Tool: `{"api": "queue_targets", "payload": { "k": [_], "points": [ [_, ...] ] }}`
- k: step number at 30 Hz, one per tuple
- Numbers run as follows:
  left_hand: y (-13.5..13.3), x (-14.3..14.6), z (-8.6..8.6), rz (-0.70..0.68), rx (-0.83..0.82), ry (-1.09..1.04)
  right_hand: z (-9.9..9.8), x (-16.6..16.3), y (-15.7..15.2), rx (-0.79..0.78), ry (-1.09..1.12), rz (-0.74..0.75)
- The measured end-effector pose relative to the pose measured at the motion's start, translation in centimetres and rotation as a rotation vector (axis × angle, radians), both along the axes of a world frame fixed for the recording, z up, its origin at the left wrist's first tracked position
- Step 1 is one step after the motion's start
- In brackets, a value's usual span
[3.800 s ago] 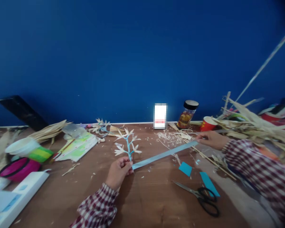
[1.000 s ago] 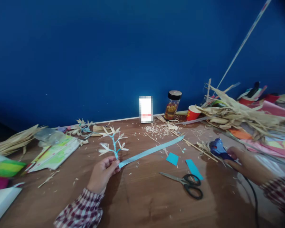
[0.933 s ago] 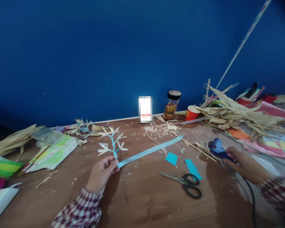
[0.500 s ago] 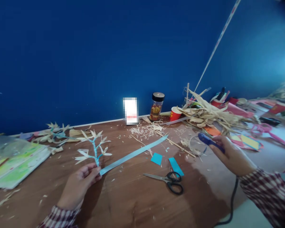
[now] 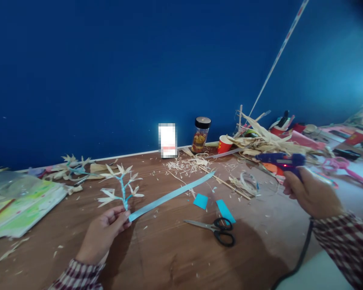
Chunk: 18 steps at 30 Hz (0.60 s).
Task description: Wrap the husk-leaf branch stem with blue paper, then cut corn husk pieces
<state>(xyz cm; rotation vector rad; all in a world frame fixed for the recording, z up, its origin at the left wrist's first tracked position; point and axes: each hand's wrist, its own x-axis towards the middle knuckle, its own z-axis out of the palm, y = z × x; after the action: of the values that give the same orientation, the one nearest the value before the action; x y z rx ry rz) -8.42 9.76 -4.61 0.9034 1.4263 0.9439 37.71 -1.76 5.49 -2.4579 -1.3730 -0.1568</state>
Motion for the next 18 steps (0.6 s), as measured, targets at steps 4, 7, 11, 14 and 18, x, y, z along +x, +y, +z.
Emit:
{"api": "queue_targets", "payload": {
  "k": [4, 7, 11, 14, 18],
  "points": [
    [0.0, -0.2, -0.2, -0.011, 0.004, 0.021, 0.4, 0.1, -0.1, 0.064, 0.091, 0.007],
    [0.0, -0.1, -0.1, -0.017, 0.013, 0.027, 0.2, -1.5, 0.1, 0.193, 0.514, 0.097],
    [0.0, 0.2, 0.2, -0.005, 0.003, 0.064, -0.8, -5.9, 0.8, 0.179, 0.983, 0.249],
    [0.0, 0.4, 0.4, -0.034, 0.039, 0.102, -2.2, -9.9, 1.5, 0.041, 1.108, 0.384],
    [0.0, 0.3, 0.3, -0.1, 0.118, 0.251, -3.9, -14.9, 2.7, -0.095, 1.184, 0.581]
  ]
}}
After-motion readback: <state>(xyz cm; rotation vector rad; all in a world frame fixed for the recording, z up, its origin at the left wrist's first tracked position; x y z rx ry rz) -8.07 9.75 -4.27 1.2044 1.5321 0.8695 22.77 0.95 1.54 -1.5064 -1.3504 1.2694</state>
